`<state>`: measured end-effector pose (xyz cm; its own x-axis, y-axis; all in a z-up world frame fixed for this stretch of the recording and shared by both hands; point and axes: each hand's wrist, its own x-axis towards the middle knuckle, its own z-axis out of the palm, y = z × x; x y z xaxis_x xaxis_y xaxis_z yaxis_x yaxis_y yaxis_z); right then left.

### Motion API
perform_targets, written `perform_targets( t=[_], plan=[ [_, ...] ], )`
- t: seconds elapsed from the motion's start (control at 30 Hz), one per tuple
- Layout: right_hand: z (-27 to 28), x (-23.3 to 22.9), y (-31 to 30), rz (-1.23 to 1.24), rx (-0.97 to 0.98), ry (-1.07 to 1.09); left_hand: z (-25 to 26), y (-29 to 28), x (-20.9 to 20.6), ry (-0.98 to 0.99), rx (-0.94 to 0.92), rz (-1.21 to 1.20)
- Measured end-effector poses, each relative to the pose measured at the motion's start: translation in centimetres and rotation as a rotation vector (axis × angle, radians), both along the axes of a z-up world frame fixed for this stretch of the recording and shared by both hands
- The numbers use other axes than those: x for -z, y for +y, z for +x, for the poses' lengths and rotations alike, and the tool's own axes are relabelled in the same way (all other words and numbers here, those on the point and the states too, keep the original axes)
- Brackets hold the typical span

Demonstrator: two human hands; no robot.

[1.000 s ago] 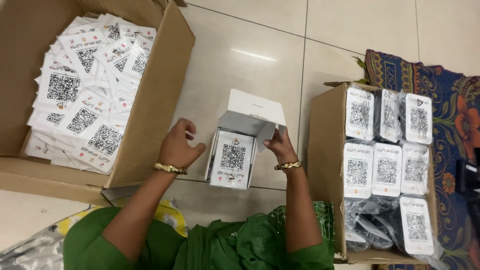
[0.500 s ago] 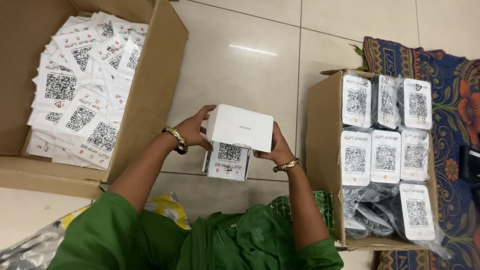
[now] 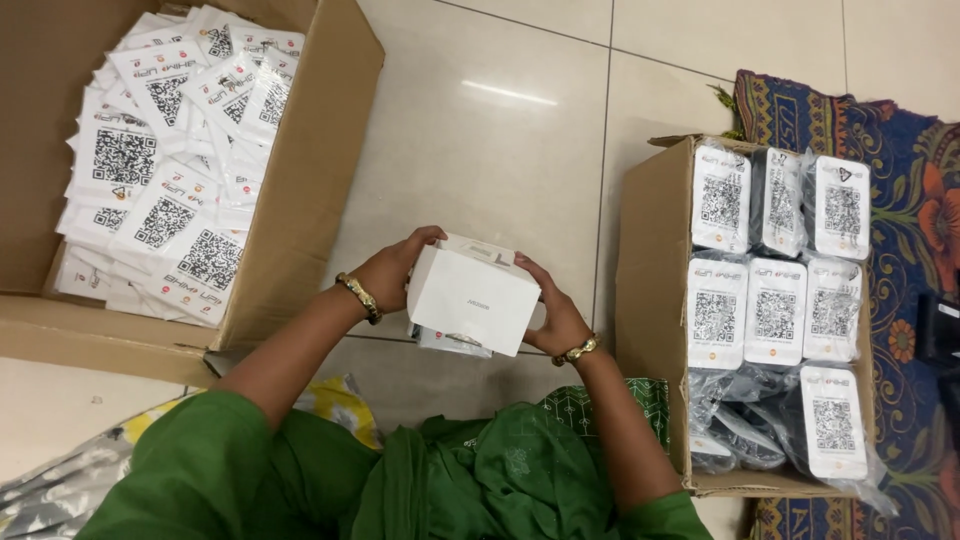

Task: The person packs individual QR code labels into small white boxes and places these boxes into larger shipping boxes.

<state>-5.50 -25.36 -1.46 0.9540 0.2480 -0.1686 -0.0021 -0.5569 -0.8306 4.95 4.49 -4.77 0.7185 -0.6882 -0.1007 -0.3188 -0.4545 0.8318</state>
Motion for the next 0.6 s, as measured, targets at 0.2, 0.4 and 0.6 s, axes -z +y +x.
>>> perform_targets(
  t=[0.2, 0.4, 0.6],
  plan=[
    [1.8, -1.1, -0.7, -0.072, -0.009, 0.093, 0.8, -1.1, -1.6, 0.07, 0.019, 0.104],
    [1.9, -0.7, -0.4, -0.124, -0.06, 0.098, 0.5, -0.9, -1.4, 0.037, 0.051, 0.189],
    [0.8, -0.3, -0.1, -0.159, -0.116, -0.064, -0.6, -0.2, 3.1, -0.204, 0.054, 0.056]
  ],
)
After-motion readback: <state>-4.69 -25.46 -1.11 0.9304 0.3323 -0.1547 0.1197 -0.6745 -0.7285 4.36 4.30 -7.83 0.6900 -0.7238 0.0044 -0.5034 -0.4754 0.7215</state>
